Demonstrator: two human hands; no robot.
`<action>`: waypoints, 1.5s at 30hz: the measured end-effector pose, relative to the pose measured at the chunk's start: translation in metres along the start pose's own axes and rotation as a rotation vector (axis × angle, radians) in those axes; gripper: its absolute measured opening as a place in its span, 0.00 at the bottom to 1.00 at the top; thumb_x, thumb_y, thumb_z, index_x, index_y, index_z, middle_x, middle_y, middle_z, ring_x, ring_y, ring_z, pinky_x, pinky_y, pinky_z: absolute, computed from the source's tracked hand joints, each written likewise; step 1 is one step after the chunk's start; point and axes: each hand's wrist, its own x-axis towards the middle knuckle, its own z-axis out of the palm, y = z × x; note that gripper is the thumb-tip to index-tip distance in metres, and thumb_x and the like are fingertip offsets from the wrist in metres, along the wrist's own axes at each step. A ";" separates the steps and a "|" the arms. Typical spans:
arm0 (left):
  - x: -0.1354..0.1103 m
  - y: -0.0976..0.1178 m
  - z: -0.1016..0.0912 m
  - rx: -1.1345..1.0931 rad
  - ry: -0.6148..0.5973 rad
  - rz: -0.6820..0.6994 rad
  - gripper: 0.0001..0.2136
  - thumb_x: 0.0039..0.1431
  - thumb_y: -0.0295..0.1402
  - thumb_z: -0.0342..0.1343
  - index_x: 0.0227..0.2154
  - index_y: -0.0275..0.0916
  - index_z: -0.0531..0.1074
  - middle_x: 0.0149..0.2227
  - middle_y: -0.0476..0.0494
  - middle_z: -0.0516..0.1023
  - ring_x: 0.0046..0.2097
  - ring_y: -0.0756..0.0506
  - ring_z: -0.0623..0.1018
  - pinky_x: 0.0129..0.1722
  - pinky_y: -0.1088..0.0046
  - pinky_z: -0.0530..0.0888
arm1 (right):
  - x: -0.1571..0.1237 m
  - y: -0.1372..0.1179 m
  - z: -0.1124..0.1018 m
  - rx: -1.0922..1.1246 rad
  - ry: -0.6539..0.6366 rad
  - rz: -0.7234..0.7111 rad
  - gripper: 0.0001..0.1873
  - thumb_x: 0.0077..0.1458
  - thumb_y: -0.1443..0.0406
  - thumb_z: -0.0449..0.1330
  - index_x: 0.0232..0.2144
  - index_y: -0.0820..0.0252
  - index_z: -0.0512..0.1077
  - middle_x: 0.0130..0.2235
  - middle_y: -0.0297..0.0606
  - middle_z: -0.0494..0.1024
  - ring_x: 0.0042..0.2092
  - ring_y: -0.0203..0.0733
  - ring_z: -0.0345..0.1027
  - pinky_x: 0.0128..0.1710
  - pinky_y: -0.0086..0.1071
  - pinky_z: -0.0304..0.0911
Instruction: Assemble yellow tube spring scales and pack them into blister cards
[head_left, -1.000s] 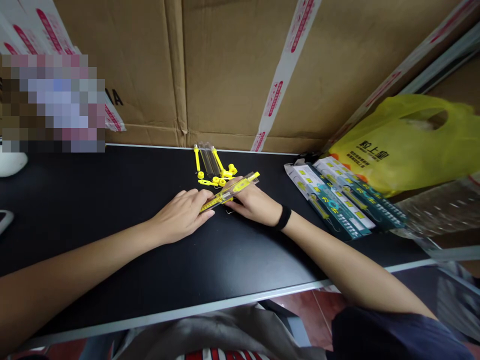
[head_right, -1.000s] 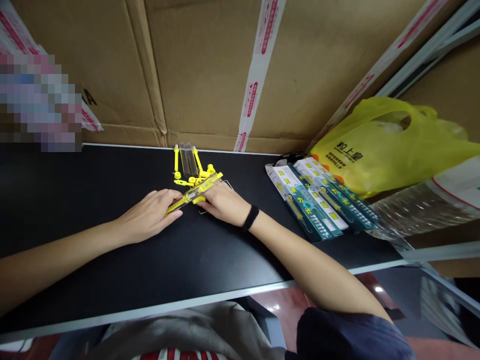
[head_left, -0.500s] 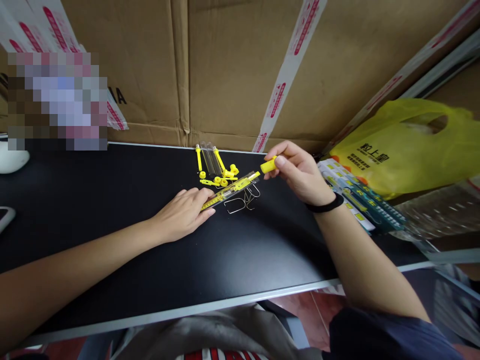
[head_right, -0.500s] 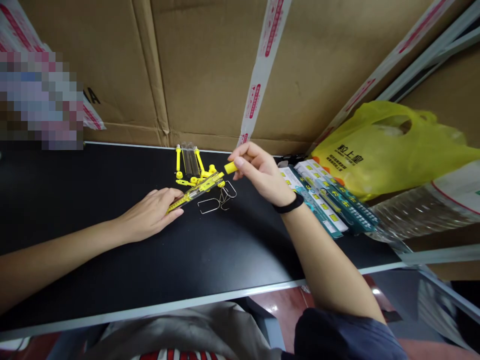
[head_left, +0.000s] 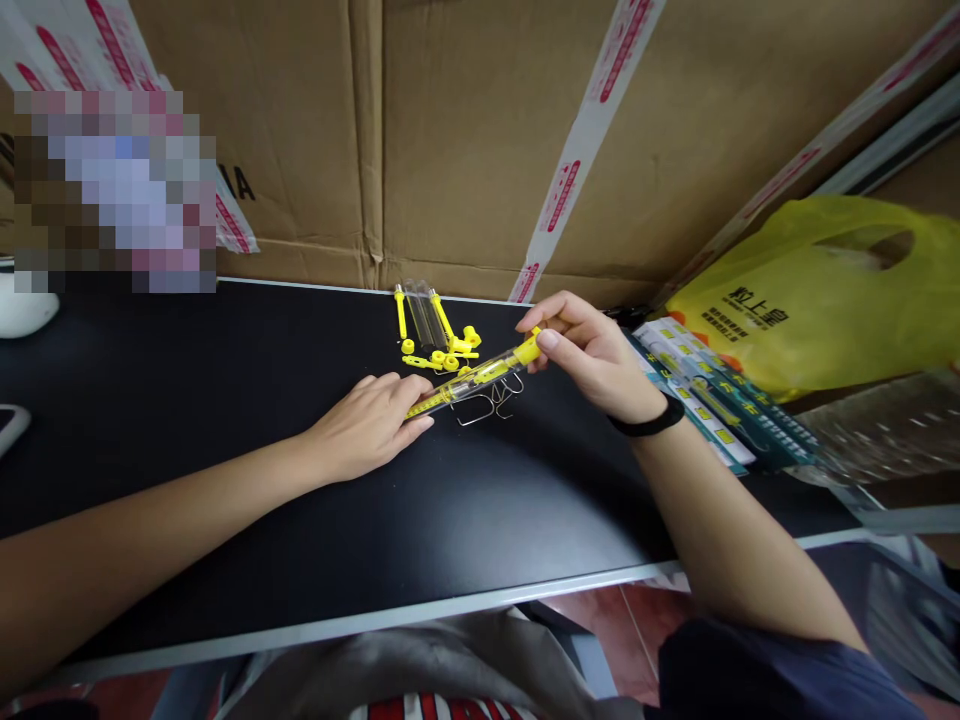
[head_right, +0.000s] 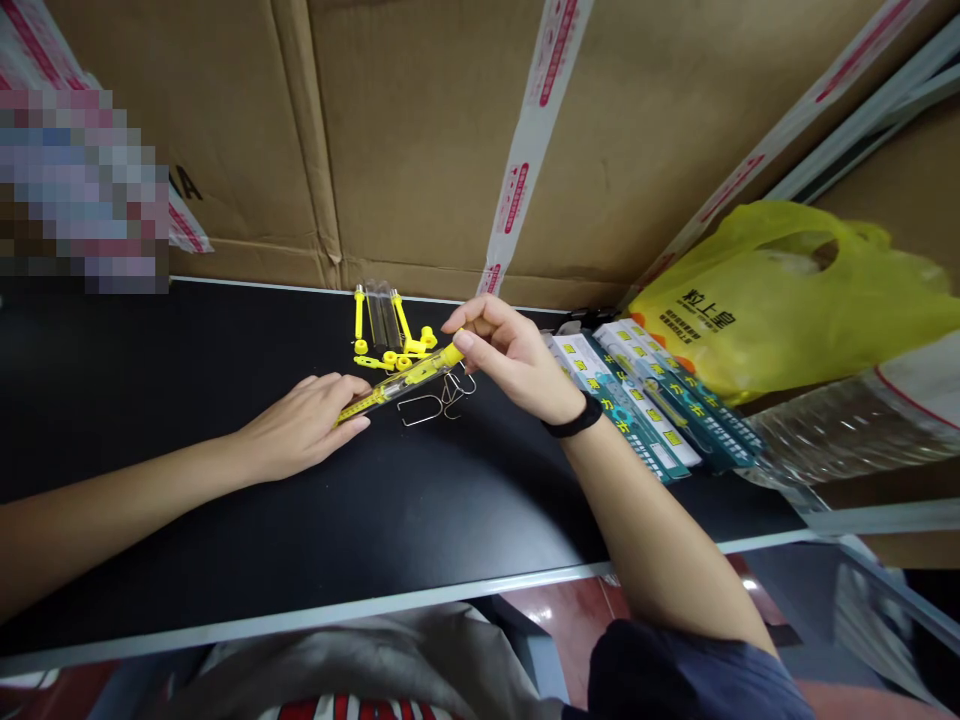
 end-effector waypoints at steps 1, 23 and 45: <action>0.000 0.000 0.000 -0.001 0.000 -0.003 0.13 0.67 0.40 0.42 0.47 0.38 0.62 0.43 0.41 0.73 0.45 0.41 0.73 0.46 0.63 0.66 | 0.000 0.000 0.001 0.007 0.004 -0.002 0.14 0.58 0.54 0.61 0.37 0.59 0.68 0.28 0.31 0.67 0.28 0.30 0.64 0.27 0.26 0.62; 0.000 0.002 -0.001 -0.010 0.021 -0.027 0.13 0.68 0.39 0.42 0.48 0.37 0.62 0.44 0.40 0.74 0.46 0.41 0.74 0.47 0.62 0.66 | 0.001 0.005 0.000 0.105 -0.084 0.121 0.15 0.54 0.57 0.64 0.36 0.59 0.65 0.27 0.29 0.70 0.25 0.29 0.65 0.24 0.25 0.65; 0.001 0.006 -0.003 -0.005 -0.007 -0.036 0.13 0.67 0.39 0.40 0.46 0.38 0.63 0.42 0.40 0.74 0.44 0.40 0.74 0.45 0.61 0.67 | -0.004 0.010 0.009 -0.279 -0.081 0.111 0.26 0.63 0.48 0.49 0.21 0.58 0.61 0.20 0.30 0.63 0.22 0.32 0.58 0.23 0.29 0.56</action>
